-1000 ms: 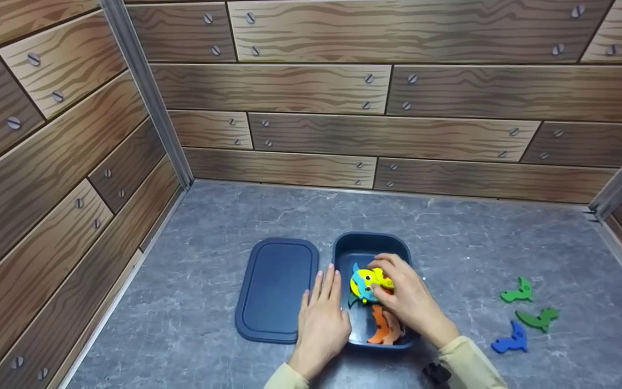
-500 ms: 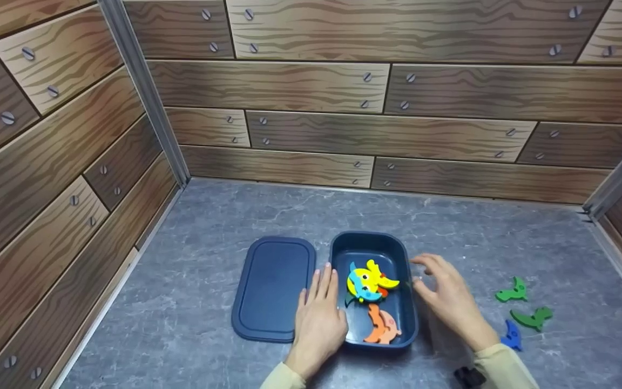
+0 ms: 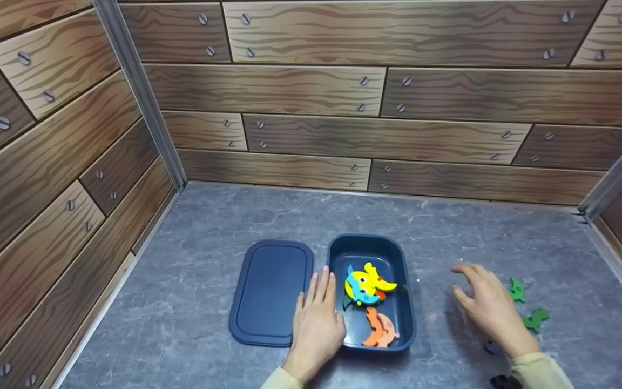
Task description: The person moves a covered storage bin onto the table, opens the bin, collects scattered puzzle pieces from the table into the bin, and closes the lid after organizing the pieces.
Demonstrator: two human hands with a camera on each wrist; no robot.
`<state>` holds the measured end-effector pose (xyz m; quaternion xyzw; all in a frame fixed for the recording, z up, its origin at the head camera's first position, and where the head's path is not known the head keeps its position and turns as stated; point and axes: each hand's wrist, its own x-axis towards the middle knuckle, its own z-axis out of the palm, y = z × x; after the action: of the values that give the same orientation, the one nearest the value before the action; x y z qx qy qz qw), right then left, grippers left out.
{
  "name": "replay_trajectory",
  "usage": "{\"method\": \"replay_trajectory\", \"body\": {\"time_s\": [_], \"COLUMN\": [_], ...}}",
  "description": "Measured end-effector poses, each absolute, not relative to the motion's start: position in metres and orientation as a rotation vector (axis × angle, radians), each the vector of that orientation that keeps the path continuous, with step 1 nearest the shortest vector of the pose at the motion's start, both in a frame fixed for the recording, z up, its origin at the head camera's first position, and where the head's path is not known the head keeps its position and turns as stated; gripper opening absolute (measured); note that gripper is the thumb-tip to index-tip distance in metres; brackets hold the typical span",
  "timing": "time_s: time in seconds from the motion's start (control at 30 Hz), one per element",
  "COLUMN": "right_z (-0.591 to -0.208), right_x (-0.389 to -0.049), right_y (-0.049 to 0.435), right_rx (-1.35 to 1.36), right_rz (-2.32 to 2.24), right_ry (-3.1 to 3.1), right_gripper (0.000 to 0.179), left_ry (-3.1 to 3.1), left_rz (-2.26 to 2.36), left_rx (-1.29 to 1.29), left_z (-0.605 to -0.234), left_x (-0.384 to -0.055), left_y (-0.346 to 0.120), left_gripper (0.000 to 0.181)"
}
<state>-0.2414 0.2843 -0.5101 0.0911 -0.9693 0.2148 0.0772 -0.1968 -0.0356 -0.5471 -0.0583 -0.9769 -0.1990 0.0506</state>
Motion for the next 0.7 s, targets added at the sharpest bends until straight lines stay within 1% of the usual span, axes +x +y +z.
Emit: {"method": "replay_trajectory", "body": {"time_s": [0.33,0.7], "right_z": [-0.519,-0.511], "right_x": [-0.237,-0.243], "right_y": [0.314,0.338], "right_rx": [0.14,0.003], "right_rz": [0.564,0.561], "right_ry": [-3.05,-3.135], "right_gripper": [0.045,0.05], "left_ry": [-2.98,-2.962], "left_rz": [-0.613,-0.595], "left_rx": [-0.165,-0.186], "left_z": [-0.549,-0.547], "left_x": [-0.194,-0.197], "left_y": [-0.037,-0.034], "left_gripper": [0.067,0.067]}}
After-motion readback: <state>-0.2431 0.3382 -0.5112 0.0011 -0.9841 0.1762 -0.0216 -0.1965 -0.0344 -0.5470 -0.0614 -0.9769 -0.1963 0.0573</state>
